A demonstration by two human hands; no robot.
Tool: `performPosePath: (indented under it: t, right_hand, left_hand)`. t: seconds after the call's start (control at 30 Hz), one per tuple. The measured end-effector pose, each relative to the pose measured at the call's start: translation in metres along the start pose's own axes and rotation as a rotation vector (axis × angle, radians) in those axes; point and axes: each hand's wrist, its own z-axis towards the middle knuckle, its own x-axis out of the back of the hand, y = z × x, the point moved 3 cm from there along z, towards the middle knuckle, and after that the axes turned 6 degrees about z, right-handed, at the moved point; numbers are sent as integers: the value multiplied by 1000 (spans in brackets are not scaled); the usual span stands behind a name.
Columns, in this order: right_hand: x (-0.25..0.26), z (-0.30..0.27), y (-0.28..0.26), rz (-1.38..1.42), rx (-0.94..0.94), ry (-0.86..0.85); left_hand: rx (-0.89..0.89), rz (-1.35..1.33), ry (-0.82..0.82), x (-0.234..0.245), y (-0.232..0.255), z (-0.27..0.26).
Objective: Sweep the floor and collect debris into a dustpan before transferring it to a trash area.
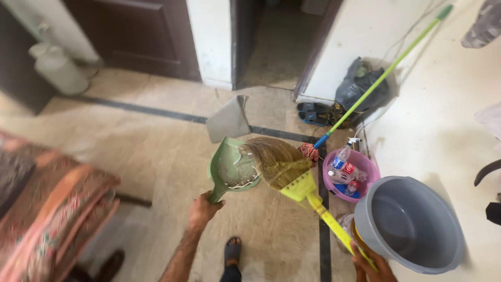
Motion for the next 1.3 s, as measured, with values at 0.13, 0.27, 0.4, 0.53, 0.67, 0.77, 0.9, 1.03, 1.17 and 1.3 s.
performPosePath:
  t: [0.13,0.27,0.4,0.53,0.67,0.77,0.9,1.03,1.17,1.3]
  right_hand:
    - [5,97,-32,-76,-320,20]
    - [13,170,-48,-137,-431,41]
    - [9,214,-10,-34,-308,113]
    - [8,276,34,20,-751,122]
    - [6,338,88,105,-634,392]
    - [18,390,130,153,-594,533]
    - [30,434,181,159,-811,535]
    - [21,461,232,156,-816,590]
    - [-2,458,300,93,-1038,557]
    - [-14,522,310,76,-1311,624]
  left_hand:
    - [-76,104,52,28,60,66]
    - [-166,161,22,44,137,121]
    - [-227,222,-63,34,213,185]
    - [-316,222,-47,10,293,262]
    - [-318,207,-81,-6,380,321]
    - [-342,250,-105,-20,445,373]
    - [-404,263,-59,-42,519,428]
    - [-398,312,-147,-60,596,481]
    - [-463,336,-198,-101,660,548]
    - [-593,378,-275,-143,734,634]
